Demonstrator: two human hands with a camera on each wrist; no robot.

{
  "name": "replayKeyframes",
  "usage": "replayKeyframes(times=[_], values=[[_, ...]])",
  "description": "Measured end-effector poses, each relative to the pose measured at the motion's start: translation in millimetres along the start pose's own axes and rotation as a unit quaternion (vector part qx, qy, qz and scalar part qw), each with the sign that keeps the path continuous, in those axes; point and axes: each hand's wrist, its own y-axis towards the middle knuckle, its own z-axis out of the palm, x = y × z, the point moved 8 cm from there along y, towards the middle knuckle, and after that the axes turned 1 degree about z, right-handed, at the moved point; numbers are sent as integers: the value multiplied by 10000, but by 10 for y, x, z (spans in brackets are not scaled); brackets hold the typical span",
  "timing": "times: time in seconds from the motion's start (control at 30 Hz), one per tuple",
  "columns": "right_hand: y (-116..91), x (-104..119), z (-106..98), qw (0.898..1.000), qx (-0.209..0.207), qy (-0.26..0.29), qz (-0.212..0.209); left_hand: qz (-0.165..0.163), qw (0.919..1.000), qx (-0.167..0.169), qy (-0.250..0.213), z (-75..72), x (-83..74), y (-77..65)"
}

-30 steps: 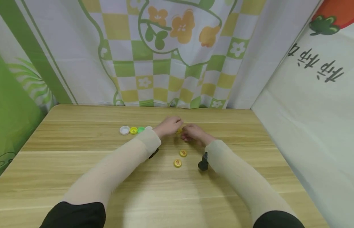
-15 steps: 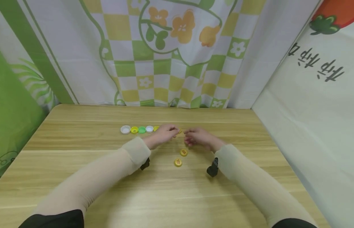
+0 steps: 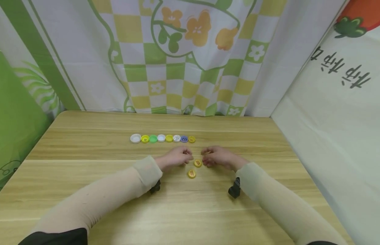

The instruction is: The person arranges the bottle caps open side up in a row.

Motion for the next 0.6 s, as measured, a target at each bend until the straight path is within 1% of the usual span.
replayKeyframes(times=[0.13, 0.27, 0.47, 0.6], values=[[-28, -10, 26, 10000, 2, -68, -27, -108, 9999, 84, 5, 53, 12, -11], [-41, -6, 61, 9998, 25, -125, -133, -107, 9999, 86, 31, 89, 9, 3], [-61, -6, 118, 9993, 104, -253, -265, -118, 9996, 242, 129, 149, 7, 27], [-49, -27, 142, 9991, 119, -311, -255, -124, 9994, 265, 185, 168, 12, 35]])
